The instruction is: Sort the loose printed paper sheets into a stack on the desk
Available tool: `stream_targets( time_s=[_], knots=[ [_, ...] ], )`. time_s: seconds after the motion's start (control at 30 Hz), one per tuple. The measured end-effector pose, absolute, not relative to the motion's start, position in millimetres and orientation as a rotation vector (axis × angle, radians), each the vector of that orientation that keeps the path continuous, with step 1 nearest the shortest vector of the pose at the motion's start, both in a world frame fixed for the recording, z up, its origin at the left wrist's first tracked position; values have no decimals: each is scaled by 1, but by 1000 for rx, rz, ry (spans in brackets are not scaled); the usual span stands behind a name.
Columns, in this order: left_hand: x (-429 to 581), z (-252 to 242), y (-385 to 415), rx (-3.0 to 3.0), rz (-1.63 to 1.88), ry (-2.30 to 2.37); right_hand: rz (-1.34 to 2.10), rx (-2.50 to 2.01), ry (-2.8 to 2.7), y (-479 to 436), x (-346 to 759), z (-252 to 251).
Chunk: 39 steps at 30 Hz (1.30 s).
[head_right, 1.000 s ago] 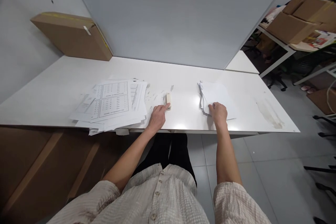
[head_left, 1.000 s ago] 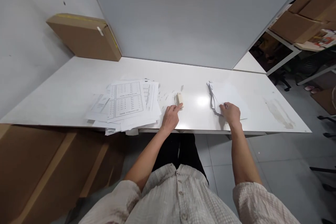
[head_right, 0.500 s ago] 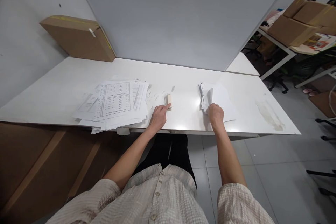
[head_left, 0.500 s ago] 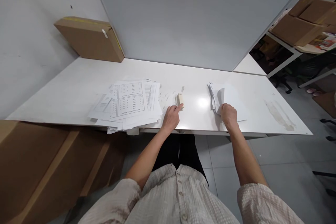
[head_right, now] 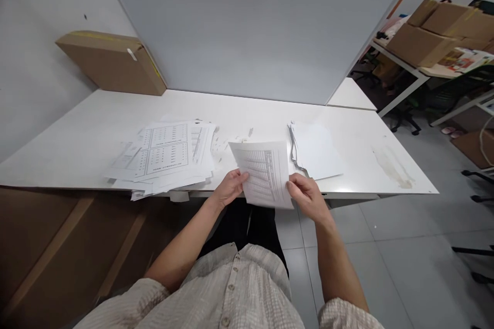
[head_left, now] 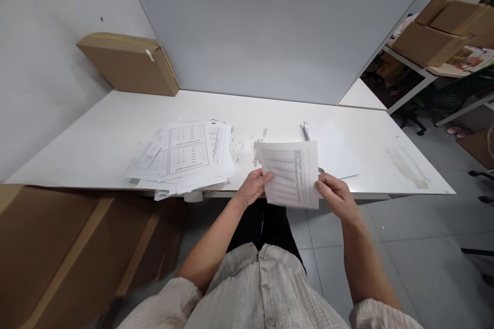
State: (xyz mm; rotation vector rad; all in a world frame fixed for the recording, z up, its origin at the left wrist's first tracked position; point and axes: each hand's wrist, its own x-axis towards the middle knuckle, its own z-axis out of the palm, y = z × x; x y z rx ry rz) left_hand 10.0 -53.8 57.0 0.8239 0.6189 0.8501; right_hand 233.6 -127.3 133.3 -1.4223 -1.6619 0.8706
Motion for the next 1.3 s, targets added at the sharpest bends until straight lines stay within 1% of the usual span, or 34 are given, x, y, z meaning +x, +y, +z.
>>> stream_targets(
  time_s=[0.07, 0.1, 0.2, 0.27, 0.4, 0.57, 0.7, 0.8, 0.93, 1.07, 1.2, 1.3],
  knots=[
    [7, 55, -54, 760, 862, 633, 918, -1557, -1583, -111, 247, 120],
    [6, 53, -53, 752, 887, 657, 845, -1680, -1532, -99, 256, 113],
    [6, 45, -51, 792, 955, 729, 353, -2084, -1402, -55, 283, 94],
    [8, 41, -50, 830, 978, 783, 158, -2271, -1413, -27, 295, 81],
    [12, 36, -49, 873, 1004, 870, 166, -2450, -1509, -1, 302, 64],
    [13, 32, -48, 897, 1007, 865, 92, -2361, -1630, -9, 300, 60],
    [13, 33, -47, 877, 986, 878, 149, -2297, -1591, -14, 305, 60],
    [13, 36, -48, 857, 986, 872, 107, -2308, -1532, -14, 310, 60],
    [12, 37, -49, 865, 994, 867, -132, -2263, -1470, -24, 308, 70],
    [13, 35, -48, 871, 1004, 830, -427, -2038, -1483, -45, 295, 92],
    [13, 34, -47, 881, 1008, 820, -572, -1943, -1515, -55, 289, 106],
    [13, 33, -48, 886, 1025, 827, -661, -1943, -1547, -50, 305, 117]
  ],
)
